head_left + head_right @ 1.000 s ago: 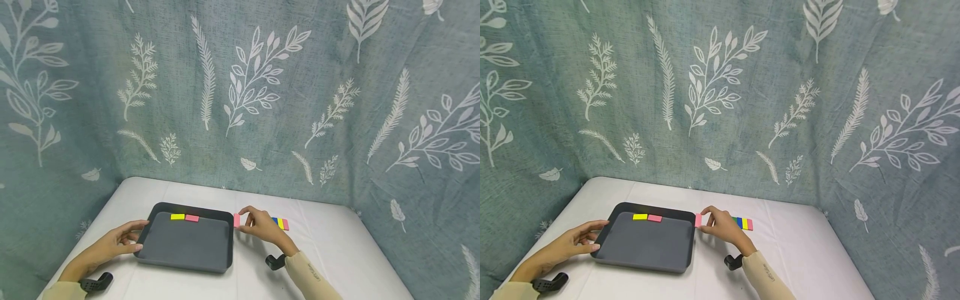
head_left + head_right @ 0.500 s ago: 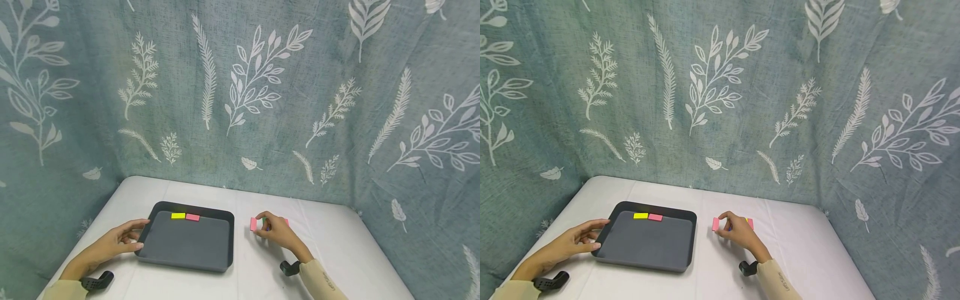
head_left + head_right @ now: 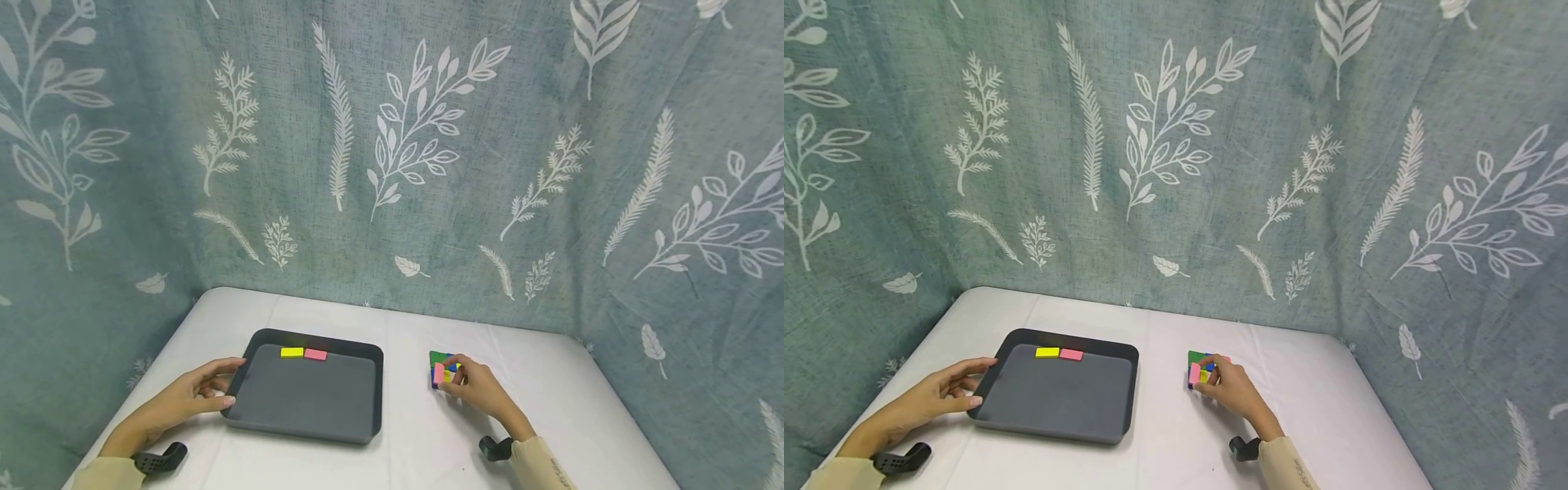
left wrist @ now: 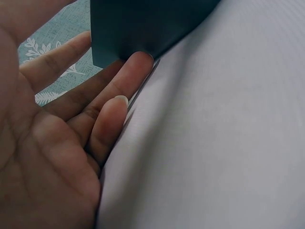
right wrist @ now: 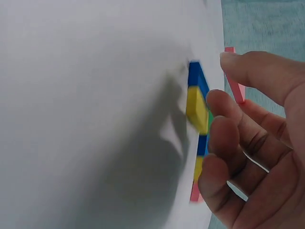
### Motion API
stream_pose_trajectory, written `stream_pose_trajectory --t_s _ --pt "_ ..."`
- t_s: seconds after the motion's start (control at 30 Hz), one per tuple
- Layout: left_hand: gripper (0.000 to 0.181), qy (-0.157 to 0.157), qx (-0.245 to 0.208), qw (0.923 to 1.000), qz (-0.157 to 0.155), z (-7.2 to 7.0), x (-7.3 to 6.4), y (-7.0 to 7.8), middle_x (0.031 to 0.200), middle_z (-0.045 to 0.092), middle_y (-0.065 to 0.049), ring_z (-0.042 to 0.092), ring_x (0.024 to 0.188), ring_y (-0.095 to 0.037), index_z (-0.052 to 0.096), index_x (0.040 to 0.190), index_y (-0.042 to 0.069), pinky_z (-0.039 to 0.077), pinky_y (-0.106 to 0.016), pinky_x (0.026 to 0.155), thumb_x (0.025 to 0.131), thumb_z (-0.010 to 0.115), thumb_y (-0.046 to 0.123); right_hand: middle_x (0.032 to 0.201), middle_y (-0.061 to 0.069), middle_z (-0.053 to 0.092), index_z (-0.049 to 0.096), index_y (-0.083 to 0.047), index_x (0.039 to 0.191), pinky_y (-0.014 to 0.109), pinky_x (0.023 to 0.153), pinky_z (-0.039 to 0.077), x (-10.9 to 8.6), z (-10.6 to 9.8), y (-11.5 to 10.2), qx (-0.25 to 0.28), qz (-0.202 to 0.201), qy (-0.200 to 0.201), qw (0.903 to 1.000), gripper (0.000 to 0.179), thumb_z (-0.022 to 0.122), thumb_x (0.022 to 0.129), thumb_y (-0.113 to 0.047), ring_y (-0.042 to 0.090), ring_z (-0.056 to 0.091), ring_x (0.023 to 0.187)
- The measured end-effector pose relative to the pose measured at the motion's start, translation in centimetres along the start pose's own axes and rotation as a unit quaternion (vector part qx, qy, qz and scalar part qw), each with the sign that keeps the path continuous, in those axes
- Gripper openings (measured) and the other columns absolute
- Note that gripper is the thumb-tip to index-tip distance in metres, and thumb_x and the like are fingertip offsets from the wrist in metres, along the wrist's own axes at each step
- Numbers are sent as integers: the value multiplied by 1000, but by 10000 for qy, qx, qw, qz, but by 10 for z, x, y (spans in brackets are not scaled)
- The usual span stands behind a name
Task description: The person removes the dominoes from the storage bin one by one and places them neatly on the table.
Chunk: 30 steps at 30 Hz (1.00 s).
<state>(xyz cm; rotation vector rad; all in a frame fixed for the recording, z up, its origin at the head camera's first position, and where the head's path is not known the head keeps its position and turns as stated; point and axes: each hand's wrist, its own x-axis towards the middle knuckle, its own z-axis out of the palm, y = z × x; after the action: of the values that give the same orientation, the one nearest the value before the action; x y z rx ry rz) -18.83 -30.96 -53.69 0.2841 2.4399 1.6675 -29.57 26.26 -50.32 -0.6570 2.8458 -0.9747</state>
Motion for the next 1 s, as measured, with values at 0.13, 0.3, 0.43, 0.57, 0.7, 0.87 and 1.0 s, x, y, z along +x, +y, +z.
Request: stream_pose_trajectory --t_s 0.13,0.3,0.43,0.57,0.7,0.87,1.0 --pt "72 57 28 10000 10 -1 -1 0 152 47 -17 54 118 -27 41 157 14 49 -31 87 95 76 27 77 -4 64 61 -5 128 27 54 46 -5 -4 10 -44 63 84 9999 47 81 91 -25 11 55 57" --pt "73 31 -28 10000 -51 -1 -1 0 151 47 -18 54 118 -28 40 157 13 49 -31 86 95 76 27 76 -2 62 62 -4 127 27 54 46 -8 -7 19 -144 314 82 9994 45 81 91 -22 12 54 57" --pt "72 -53 -100 9999 -91 -1 -2 -1 151 46 -18 54 117 -28 39 157 13 50 -32 85 96 75 26 75 -2 62 61 -4 128 26 55 45 -9 -7 25 -216 579 83 9981 47 82 90 -22 13 55 57" --pt "71 -73 -116 9999 -63 0 -1 -2 149 48 -18 56 116 -27 40 157 13 50 -32 85 96 75 26 75 -2 62 61 -5 128 27 55 44 -10 -7 28 -230 771 129 9967 48 82 89 -22 14 55 59" --pt "72 -45 -116 9999 -73 1 0 -2 148 49 -18 56 115 -27 41 157 13 50 -32 84 95 76 26 74 -1 61 62 -4 128 27 55 42 -12 -9 27 -272 769 147 9966 47 82 89 -21 15 53 59" --pt "77 79 1 9998 -154 1 3 1 151 48 -18 54 119 -28 40 157 14 49 -34 87 92 79 30 74 -2 60 63 -4 127 26 55 42 -12 -11 26 -311 756 119 9966 45 82 90 -20 13 52 60" --pt "76 55 -5 9999 -135 1 3 1 151 48 -18 53 119 -29 41 157 14 49 -34 88 93 78 29 74 -2 59 64 -6 125 26 56 41 -11 -9 28 -377 810 149 9959 43 82 89 -19 13 51 61"
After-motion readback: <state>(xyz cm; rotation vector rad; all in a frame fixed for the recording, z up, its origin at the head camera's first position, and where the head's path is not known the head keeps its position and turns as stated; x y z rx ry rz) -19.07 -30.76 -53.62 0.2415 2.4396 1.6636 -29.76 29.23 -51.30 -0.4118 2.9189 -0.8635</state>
